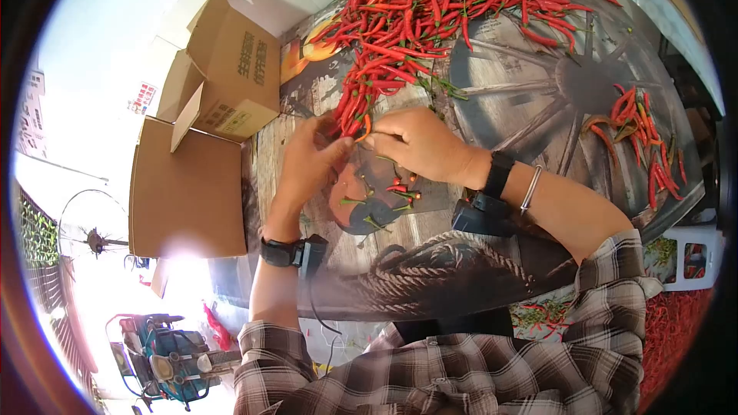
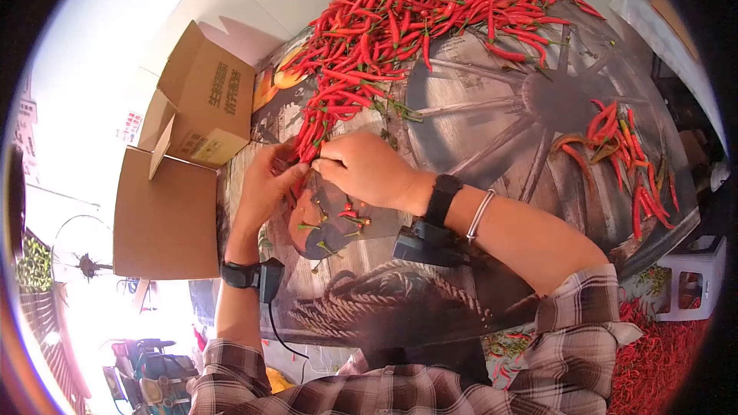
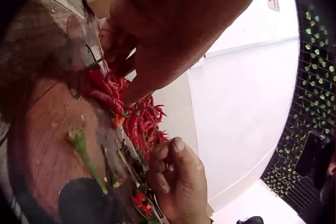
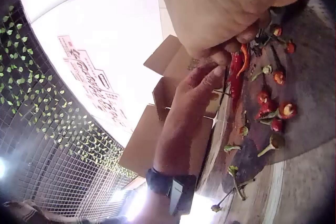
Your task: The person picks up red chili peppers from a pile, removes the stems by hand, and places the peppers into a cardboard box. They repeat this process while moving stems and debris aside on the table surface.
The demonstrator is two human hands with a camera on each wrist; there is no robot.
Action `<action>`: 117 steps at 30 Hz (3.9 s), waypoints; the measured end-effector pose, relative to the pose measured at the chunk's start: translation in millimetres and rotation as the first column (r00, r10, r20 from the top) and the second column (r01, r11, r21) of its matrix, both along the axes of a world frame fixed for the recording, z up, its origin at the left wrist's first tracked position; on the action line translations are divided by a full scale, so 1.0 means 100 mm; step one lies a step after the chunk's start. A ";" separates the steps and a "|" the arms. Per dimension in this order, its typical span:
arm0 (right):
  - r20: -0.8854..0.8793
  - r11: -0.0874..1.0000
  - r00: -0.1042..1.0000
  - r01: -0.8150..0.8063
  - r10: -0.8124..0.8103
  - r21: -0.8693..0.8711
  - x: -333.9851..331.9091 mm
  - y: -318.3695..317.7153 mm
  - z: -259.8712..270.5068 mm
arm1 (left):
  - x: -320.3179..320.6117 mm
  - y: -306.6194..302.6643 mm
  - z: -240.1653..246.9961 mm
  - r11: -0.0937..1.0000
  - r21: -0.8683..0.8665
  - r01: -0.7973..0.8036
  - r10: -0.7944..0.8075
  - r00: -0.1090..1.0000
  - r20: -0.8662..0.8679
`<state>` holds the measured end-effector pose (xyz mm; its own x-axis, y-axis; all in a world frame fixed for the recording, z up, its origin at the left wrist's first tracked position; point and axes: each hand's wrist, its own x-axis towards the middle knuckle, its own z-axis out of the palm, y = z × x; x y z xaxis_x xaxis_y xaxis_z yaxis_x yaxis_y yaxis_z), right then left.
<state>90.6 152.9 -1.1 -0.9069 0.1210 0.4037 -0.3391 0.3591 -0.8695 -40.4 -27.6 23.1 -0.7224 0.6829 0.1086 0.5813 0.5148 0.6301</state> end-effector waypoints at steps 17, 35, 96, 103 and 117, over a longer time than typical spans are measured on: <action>-0.043 0.999 0.999 0.019 -0.020 -0.036 -0.06 0.03 -0.05 | 0.21 -0.14 0.15 0.954 0.251 -0.166 0.102 0.963 0.249; 0.129 0.561 0.984 0.040 0.121 -0.827 -0.08 0.25 0.10 | 0.44 0.02 -0.16 0.631 0.666 -0.397 -0.351 0.620 0.702; 0.186 0.963 0.958 -0.179 0.217 -0.199 -0.01 -0.11 0.02 | 0.11 -0.23 0.24 0.526 0.756 -0.389 -0.017 0.884 0.466; 0.121 0.964 0.956 -0.263 0.266 -0.040 0.09 -0.18 0.06 | -0.36 -0.13 0.15 0.877 0.375 -0.299 0.167 0.924 0.345; 0.061 0.973 0.980 -0.196 0.190 0.118 -0.03 -0.12 -0.11 | -0.55 0.15 -0.07 0.990 -0.075 -0.116 0.108 0.989 -0.105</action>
